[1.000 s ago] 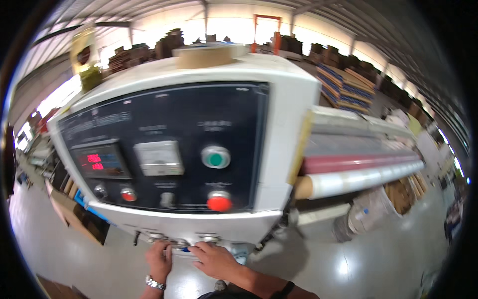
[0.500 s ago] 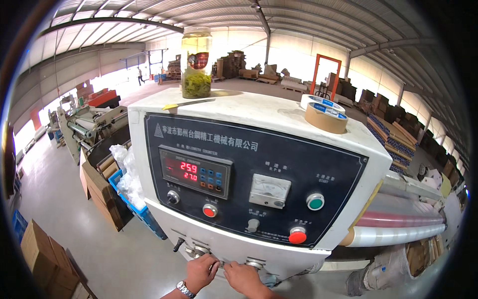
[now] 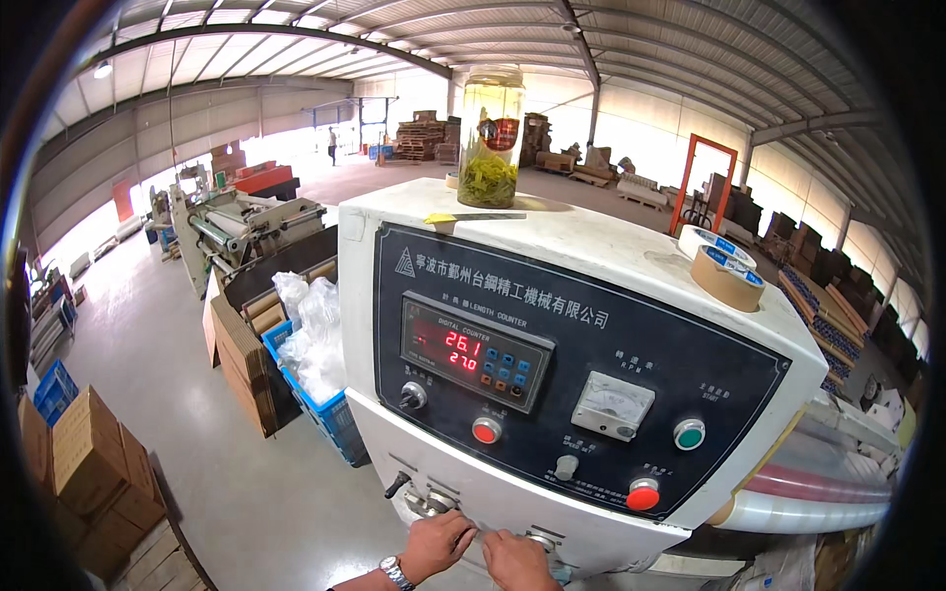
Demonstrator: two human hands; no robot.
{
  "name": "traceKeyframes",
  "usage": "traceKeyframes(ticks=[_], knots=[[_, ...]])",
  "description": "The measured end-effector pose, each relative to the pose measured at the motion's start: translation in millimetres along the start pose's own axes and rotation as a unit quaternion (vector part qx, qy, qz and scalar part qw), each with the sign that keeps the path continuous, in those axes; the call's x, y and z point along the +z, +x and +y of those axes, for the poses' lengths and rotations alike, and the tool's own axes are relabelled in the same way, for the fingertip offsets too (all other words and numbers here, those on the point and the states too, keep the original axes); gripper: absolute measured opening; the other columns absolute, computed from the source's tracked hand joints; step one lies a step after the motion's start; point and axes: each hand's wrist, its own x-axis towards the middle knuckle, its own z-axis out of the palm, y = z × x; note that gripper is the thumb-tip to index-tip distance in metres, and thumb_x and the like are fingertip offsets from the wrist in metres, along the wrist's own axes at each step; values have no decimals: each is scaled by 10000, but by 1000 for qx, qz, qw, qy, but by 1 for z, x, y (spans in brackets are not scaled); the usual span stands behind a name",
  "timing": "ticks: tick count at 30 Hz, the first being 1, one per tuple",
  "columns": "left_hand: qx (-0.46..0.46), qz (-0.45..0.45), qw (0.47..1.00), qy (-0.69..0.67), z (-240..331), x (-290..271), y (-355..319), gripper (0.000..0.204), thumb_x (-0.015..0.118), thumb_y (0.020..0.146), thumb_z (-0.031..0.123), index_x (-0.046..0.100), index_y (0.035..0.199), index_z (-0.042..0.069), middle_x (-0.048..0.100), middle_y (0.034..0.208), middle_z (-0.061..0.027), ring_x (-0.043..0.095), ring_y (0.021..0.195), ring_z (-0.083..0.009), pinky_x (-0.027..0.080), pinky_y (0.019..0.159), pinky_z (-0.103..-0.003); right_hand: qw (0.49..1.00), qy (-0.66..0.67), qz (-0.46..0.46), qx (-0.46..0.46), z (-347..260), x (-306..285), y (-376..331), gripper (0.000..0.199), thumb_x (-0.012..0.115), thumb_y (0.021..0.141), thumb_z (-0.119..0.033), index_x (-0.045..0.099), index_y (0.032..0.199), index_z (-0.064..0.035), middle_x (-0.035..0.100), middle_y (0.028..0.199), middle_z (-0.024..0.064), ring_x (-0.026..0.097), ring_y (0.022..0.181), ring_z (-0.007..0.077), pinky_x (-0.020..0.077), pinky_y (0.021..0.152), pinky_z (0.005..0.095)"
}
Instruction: Operates an industrial machine to wind plastic film onto cardboard tubes, loading empty tubes and removing completed rolls.
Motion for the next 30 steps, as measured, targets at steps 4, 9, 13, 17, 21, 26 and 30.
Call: traceKeyframes(ticks=[4,9,13,17,21,26,30], knots=[[-1,-1,1000,-3,0,1,1,64,681,812,170,652,824,114,601,753,-34,618,638,-254,484,528,-349,1000,-12,-15,10,-2,-4,1,177,539,882,-262,611,851,-104,628,770,89,646,667,307,512,598,429],[-6,-3,1000,3,4,3,2,68,691,802,163,650,821,113,599,747,-34,619,642,-252,483,528,-345,1000,-6,0,6,1,-3,-1,177,540,879,-258,611,853,-98,625,765,89,647,669,305,512,604,433],[0,8,1000,-4,3,4,1,69,697,795,153,648,818,111,601,746,-35,618,639,-252,482,528,-341,1000,0,0,11,3,1,-2,167,543,876,-253,613,863,-101,626,777,86,649,688,305,513,622,430],[-8,13,1000,-10,-1,2,-1,59,686,792,151,646,814,113,602,748,-29,616,642,-247,482,536,-342,1000,8,-9,19,-1,5,1,161,543,878,-252,614,870,-107,630,795,82,651,716,304,514,637,428],[-15,7,1000,-5,-8,3,-3,58,685,785,153,648,813,118,600,741,-27,616,647,-241,479,538,-338,999,33,-4,17,-4,5,3,171,531,887,-254,607,882,-101,630,812,87,652,728,301,516,642,429],[-8,-27,999,-34,4,18,7,91,706,762,106,638,816,80,624,780,-77,623,683,-297,490,592,-372,996,0,-59,65,22,20,-10,154,513,870,-201,591,897,-71,636,851,102,660,740,297,526,624,435],[-67,-38,997,-5,-10,10,-5,172,685,794,185,658,922,72,641,853,-152,629,799,-344,497,700,-428,997,74,-19,13,14,37,11,153,491,856,-128,599,915,-35,625,869,131,667,749,306,536,621,437]])
